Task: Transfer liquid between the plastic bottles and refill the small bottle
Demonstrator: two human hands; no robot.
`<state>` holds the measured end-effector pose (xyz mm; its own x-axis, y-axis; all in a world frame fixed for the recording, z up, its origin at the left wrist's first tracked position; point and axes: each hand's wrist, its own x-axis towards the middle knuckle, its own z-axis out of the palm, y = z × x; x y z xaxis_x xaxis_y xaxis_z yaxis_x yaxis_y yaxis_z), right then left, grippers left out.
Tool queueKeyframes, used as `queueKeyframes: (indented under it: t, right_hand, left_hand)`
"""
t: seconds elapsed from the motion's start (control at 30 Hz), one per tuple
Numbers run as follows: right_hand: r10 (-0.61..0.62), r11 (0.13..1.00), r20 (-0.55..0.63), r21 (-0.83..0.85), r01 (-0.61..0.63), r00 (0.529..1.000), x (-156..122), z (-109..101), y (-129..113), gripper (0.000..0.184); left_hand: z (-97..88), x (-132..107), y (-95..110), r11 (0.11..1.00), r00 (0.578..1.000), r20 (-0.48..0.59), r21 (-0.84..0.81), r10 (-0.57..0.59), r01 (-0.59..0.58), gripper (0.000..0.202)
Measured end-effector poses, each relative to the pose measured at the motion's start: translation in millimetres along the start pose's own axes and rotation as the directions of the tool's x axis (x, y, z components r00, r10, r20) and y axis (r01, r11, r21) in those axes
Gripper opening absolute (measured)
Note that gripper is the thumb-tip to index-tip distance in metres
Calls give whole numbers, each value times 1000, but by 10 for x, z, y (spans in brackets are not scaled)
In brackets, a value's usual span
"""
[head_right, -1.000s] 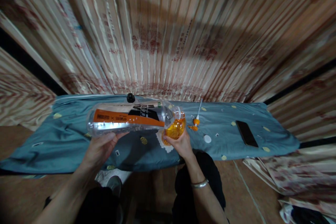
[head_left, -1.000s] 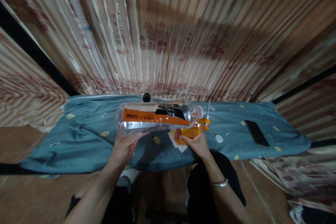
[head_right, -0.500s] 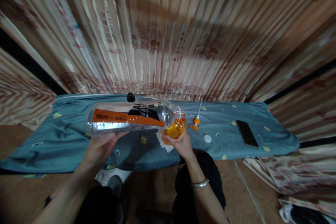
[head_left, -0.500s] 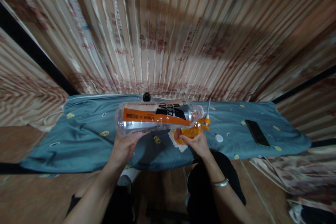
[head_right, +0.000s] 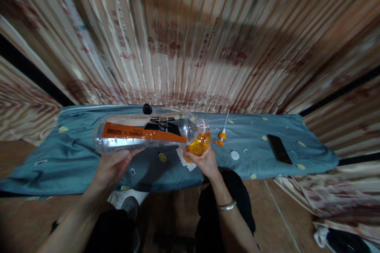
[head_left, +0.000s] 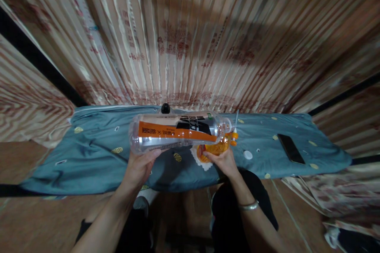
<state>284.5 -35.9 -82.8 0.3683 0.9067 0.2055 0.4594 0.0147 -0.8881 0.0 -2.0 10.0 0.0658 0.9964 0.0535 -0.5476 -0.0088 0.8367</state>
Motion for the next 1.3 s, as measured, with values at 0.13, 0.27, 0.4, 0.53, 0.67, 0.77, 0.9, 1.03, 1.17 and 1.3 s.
queueKeyframes:
  t: [0.13, 0.27, 0.4, 0.53, 0.67, 0.77, 0.9, 1.03, 1.17, 1.3]
  right_hand:
    - [-6, 1000, 34, 18, 6, 999, 1, -1, 0, 70]
    - [1, 1000, 28, 12, -1, 1000, 1, 2, -1, 71]
    - [-2, 1000, 12, 18, 2, 1000, 5, 10, 27, 76]
    - [-1, 999, 37, 39, 0, 999, 5, 21, 70, 80]
    - [3, 998, 43, 59, -6, 999, 2, 29, 83, 81]
    - [9, 999, 32, 48, -11, 999, 2, 27, 66, 78]
    - [-8, 999, 26, 40, 7, 1000, 6, 19, 34, 73]
    - [-10, 999, 20, 33, 10, 1000, 8, 14, 9, 70]
    - [-11, 999, 23, 36, 10, 1000, 7, 11, 0, 68]
    - [17, 999, 23, 27, -17, 1000, 4, 9, -23, 70]
  left_hand:
    - [11, -8, 4, 1000, 1000, -19, 9, -19, 19, 70]
    - [0, -12, 7, 999, 999, -42, 18, -28, 29, 68]
    - [-5, -6, 11, 999, 999, 7, 2, -33, 33, 69]
    - [10, -4, 18, 1000, 1000, 8, -9, -15, 15, 68]
    - [-1, -3, 13, 1000, 1000, -8, 1, -26, 26, 68]
    - [-31, 3, -2, 1000, 1000, -4, -9, -29, 29, 71]
    - [-38, 13, -5, 1000, 1000, 23, -19, -16, 17, 73]
    - [2, 10, 12, 1000, 1000, 8, 6, 1, -1, 74]
    - [29, -6, 21, 999, 999, -29, 30, -13, 14, 74]
    - [43, -20, 39, 999, 999, -32, 51, -16, 18, 70]
